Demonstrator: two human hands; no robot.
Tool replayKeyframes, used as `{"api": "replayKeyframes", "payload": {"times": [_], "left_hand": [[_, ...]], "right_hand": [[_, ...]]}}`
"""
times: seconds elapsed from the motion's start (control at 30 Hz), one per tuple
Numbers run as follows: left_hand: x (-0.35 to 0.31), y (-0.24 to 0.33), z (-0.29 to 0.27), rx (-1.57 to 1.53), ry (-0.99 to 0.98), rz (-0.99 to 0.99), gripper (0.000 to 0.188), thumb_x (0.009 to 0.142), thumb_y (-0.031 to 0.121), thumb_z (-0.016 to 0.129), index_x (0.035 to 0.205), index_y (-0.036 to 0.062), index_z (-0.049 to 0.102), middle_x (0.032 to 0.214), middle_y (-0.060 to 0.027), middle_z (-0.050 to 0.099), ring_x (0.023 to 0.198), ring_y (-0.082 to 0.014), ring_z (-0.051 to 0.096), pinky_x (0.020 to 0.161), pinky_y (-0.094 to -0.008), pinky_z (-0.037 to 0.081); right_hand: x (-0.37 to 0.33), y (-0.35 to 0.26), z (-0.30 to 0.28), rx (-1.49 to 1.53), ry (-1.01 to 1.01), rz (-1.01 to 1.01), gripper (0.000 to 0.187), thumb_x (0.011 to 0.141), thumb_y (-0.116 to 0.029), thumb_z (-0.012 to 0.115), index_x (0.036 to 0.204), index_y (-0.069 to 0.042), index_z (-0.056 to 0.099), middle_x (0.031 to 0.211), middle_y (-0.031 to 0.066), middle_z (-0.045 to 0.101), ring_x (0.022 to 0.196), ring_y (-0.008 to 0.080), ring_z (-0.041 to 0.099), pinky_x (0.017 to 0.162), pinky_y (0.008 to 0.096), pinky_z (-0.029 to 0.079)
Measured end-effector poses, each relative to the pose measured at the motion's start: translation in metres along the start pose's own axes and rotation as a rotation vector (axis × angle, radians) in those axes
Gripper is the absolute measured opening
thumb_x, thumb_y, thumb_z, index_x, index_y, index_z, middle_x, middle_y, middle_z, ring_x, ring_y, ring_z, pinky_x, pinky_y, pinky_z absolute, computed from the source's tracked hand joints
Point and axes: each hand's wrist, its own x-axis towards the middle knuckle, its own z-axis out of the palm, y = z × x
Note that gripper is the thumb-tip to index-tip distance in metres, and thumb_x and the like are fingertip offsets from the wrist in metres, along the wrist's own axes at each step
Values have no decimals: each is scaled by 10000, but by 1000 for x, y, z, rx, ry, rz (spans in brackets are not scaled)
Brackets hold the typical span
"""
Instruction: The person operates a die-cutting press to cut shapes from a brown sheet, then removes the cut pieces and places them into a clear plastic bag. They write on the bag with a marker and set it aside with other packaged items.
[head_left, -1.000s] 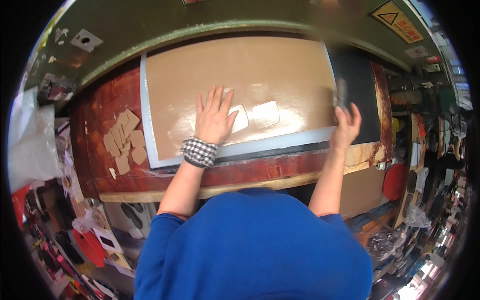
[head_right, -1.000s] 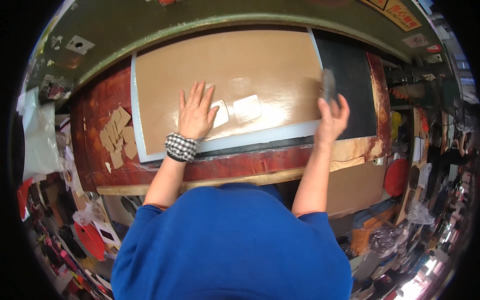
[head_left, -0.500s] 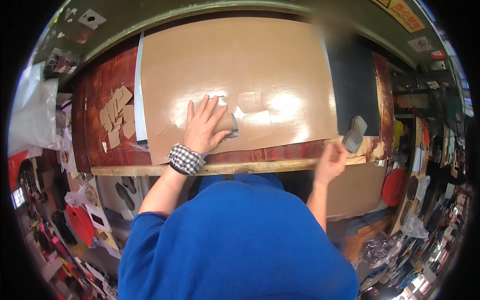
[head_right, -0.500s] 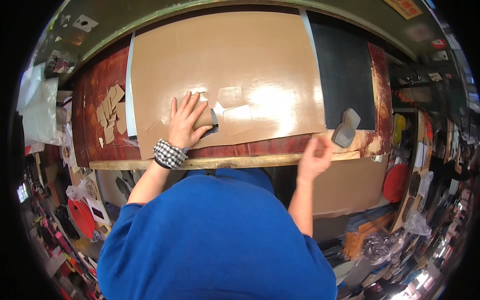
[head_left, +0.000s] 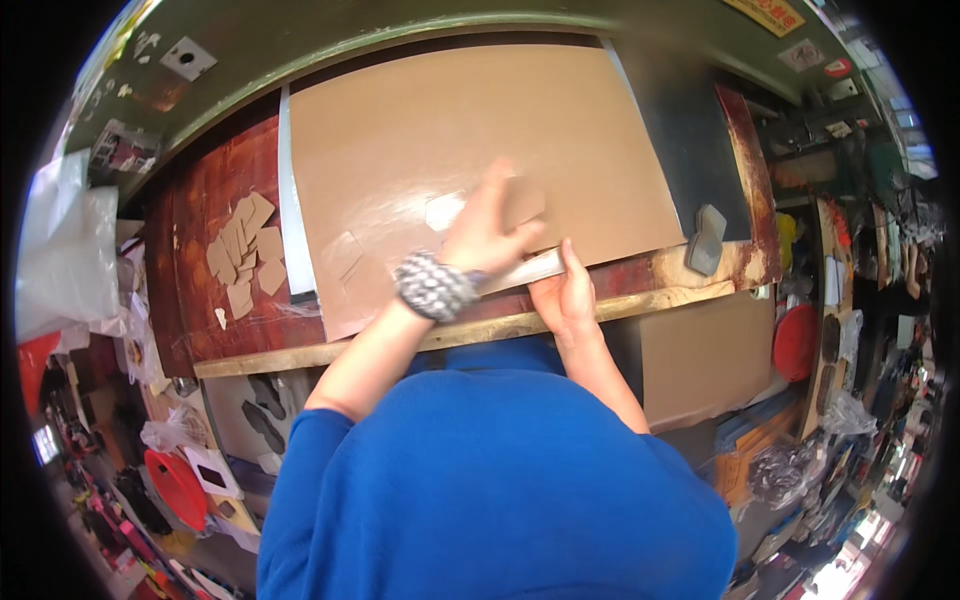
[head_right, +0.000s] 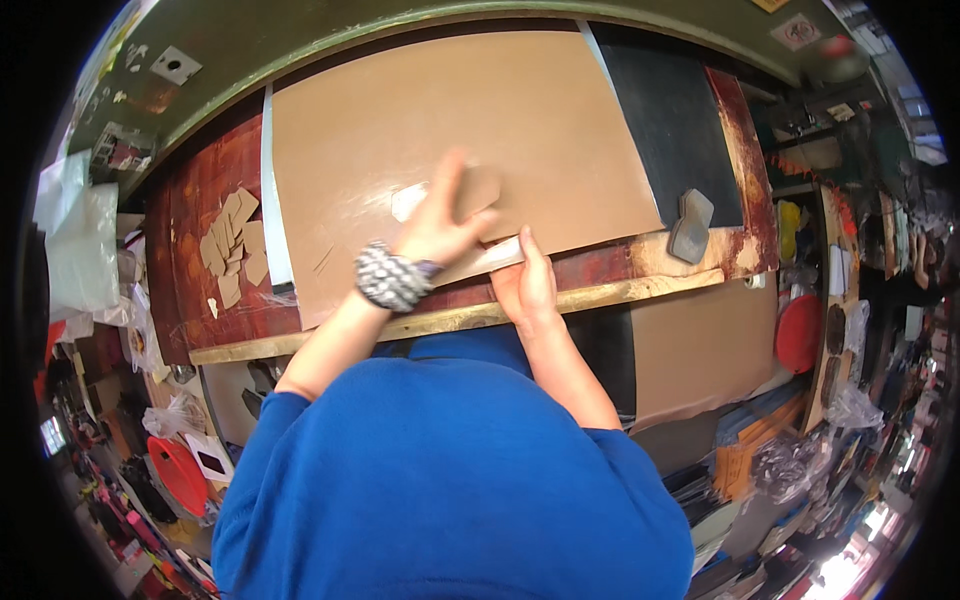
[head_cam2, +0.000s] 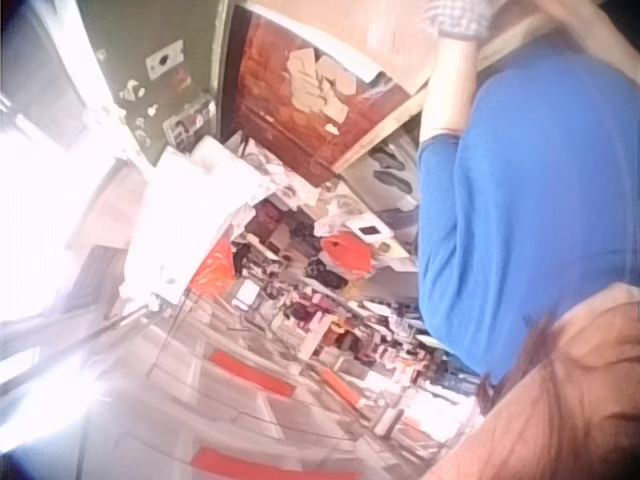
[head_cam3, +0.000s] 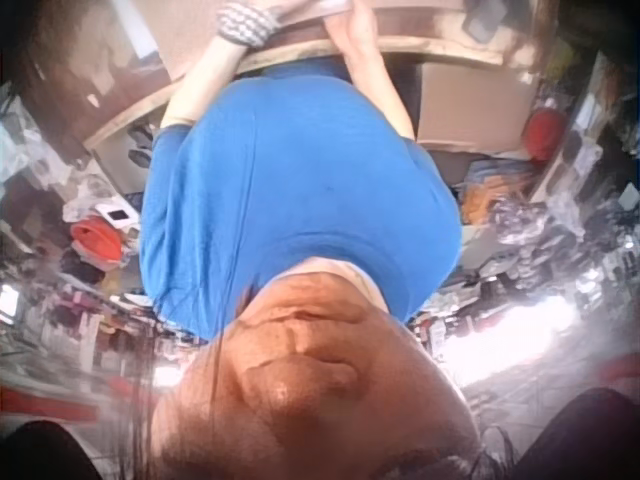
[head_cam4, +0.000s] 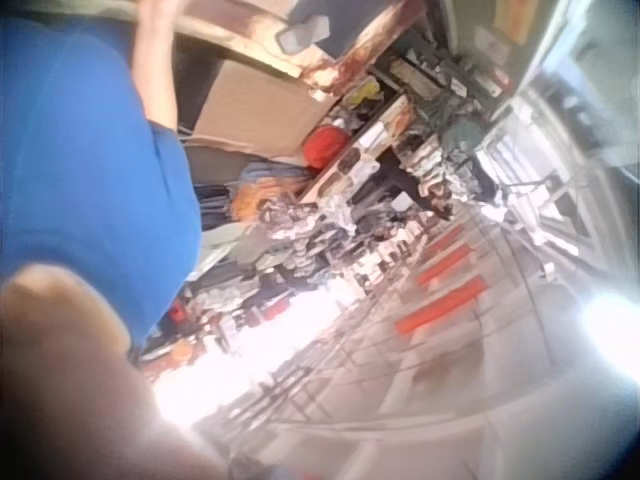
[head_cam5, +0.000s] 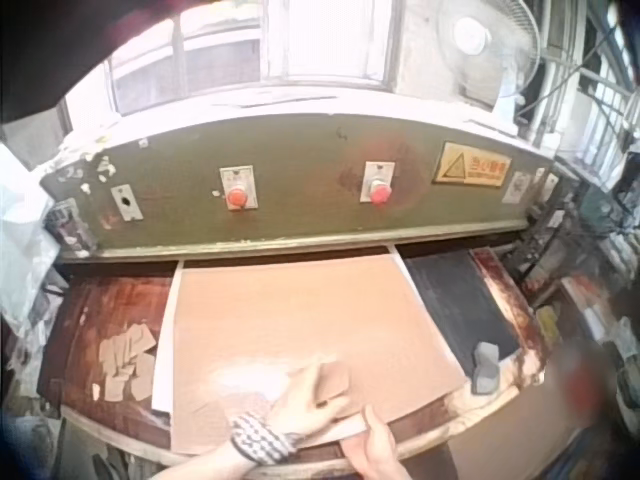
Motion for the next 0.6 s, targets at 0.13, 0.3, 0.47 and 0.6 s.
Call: {"api": "replayKeyframes", "payload": {"times": [0.13, 0.3, 0.47, 0.6], "left_hand": [[19, 3, 15, 268, -130, 154, 382, 915, 320, 622, 1156, 25, 652, 1153, -233, 634, 1183, -290, 568, 1033, -461, 408], [60, -26, -30, -339, 375, -261, 347, 958, 340, 579, 1011, 25, 713, 852, -125, 729, 749, -174, 690, 652, -301, 526], [65, -19, -2, -74, -91, 52, 437, 940, 329, 605, 1283, 58, 591, 1085, -181, 698, 921, -237, 699, 824, -353, 543], [73, -28, -1, -362, 149, -451, 419, 938, 322, 618, 1245, 37, 614, 1061, -151, 702, 897, -241, 695, 793, -368, 552]], "right_hand": [[12, -1, 4, -157, -105, -82, 411, 1058, -323, 362, 1316, -25, 479, 1335, 125, 518, 1254, 252, 496, 1090, 436, 374], [19, -12, -2, -421, -168, -223, 442, 1052, -311, 362, 1011, 51, 612, 1516, 271, 274, 1383, 365, 349, 1163, 489, 281], [48, -16, 13, -191, -628, -133, 506, 1030, -383, 375, 763, 6, 558, 1582, 220, 168, 1455, 394, 162, 1177, 501, 175], [55, -15, 25, -211, -560, -120, 530, 999, -448, 431, 710, -21, 552, 1579, 166, 223, 1421, 384, 254, 1114, 483, 264]]}}
